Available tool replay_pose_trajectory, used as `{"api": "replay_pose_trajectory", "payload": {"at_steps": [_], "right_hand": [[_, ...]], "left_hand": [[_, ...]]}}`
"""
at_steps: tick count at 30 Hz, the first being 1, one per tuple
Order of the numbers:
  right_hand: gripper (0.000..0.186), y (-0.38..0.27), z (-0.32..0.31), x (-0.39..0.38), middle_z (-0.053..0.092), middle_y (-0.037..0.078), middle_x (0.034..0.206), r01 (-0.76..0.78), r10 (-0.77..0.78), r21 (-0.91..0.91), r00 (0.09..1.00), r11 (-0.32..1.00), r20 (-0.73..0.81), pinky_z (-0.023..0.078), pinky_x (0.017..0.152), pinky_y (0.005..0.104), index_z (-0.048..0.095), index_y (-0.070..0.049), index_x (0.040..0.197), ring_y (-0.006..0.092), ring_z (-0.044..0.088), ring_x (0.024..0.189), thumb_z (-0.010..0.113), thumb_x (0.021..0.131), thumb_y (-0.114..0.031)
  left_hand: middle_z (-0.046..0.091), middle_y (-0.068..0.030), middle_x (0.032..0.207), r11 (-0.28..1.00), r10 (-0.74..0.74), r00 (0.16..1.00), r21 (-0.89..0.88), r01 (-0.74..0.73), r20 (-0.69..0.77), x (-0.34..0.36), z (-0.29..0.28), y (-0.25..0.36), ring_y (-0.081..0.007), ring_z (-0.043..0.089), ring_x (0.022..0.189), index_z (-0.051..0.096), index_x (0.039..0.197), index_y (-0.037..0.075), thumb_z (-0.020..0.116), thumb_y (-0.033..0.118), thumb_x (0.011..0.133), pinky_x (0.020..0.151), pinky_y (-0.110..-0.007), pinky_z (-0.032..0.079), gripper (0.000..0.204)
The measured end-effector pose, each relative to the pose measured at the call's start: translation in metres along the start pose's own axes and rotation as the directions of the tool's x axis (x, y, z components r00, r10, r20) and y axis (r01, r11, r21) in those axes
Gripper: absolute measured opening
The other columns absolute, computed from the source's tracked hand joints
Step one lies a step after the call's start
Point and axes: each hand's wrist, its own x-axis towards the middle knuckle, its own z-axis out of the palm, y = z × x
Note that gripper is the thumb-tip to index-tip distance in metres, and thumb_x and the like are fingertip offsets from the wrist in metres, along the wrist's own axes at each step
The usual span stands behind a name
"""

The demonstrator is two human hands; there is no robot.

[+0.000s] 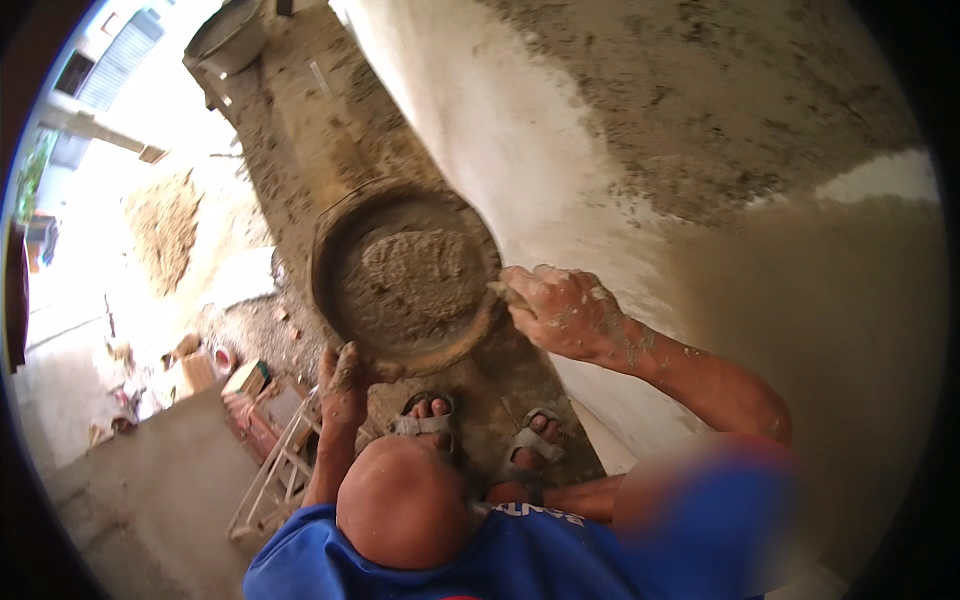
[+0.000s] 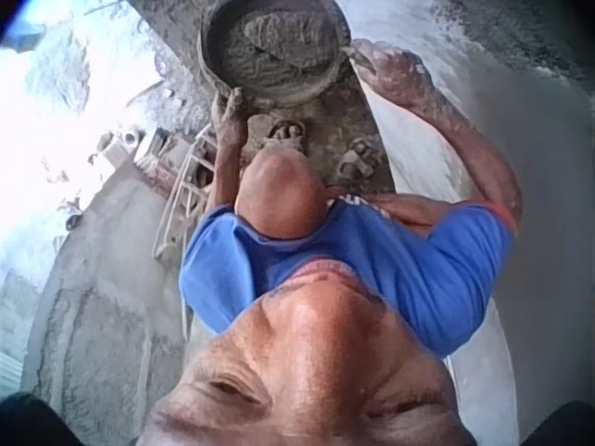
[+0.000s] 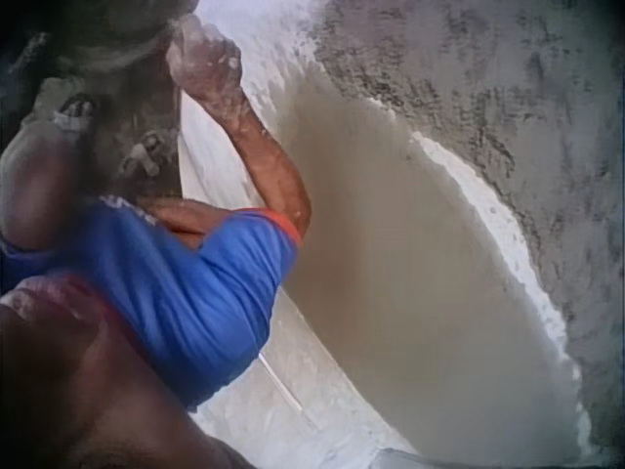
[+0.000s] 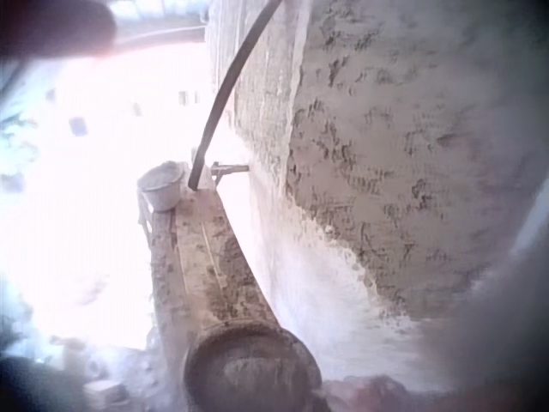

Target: The person applies wet plaster from a bucket onto a wall using a trowel and then smooths the surface with a long wooden board.

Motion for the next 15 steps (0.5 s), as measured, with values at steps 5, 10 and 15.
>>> {"api": "replay_pose_trajectory", "payload": {"at_steps": [5,10,15], "right_hand": [[0.036,-0.016,-0.06,-0.001,0.062,0.019,0.085,-0.157,0.133,0.241,0.985,0.958,0.112,0.05,0.074,0.0426,0.054,-0.003,0.105,0.0361,0.062,0.082,0.068,0.077,-0.02],[0.04,0.03,-0.084,-0.013,0.062,0.015,0.089,-0.095,0.022,0.448,0.986,0.889,0.165,0.049,0.075,0.0362,0.057,-0.006,0.111,0.024,0.061,0.082,0.069,0.08,-0.028],[0.03,0.156,-0.058,-0.034,0.061,0.014,0.097,-0.677,0.747,0.401,0.664,0.617,-0.03,0.052,0.077,0.0369,0.057,0.0,0.114,0.0236,0.059,0.089,0.057,0.087,-0.013]], "left_hand": [[0.054,-0.0073,0.087,0.999,0.018,1.0,0.036,-0.017,-0.019,0.0,0.004,0.0,-0.0179,0.058,0.069,0.044,0.107,0.005,0.057,0.026,0.092,0.058,-0.04,0.058,0.028],[0.057,-0.0017,0.082,0.999,0.033,0.999,-0.009,-0.033,-0.035,0.0,0.002,0.001,-0.014,0.059,0.066,0.049,0.11,0.006,0.062,0.029,0.089,0.056,-0.036,0.058,0.034],[0.056,-0.0019,0.082,0.999,0.025,0.999,0.038,-0.023,-0.031,0.001,0.015,0.003,-0.0134,0.058,0.067,0.049,0.11,0.007,0.062,0.028,0.089,0.055,-0.034,0.056,0.032]]}}
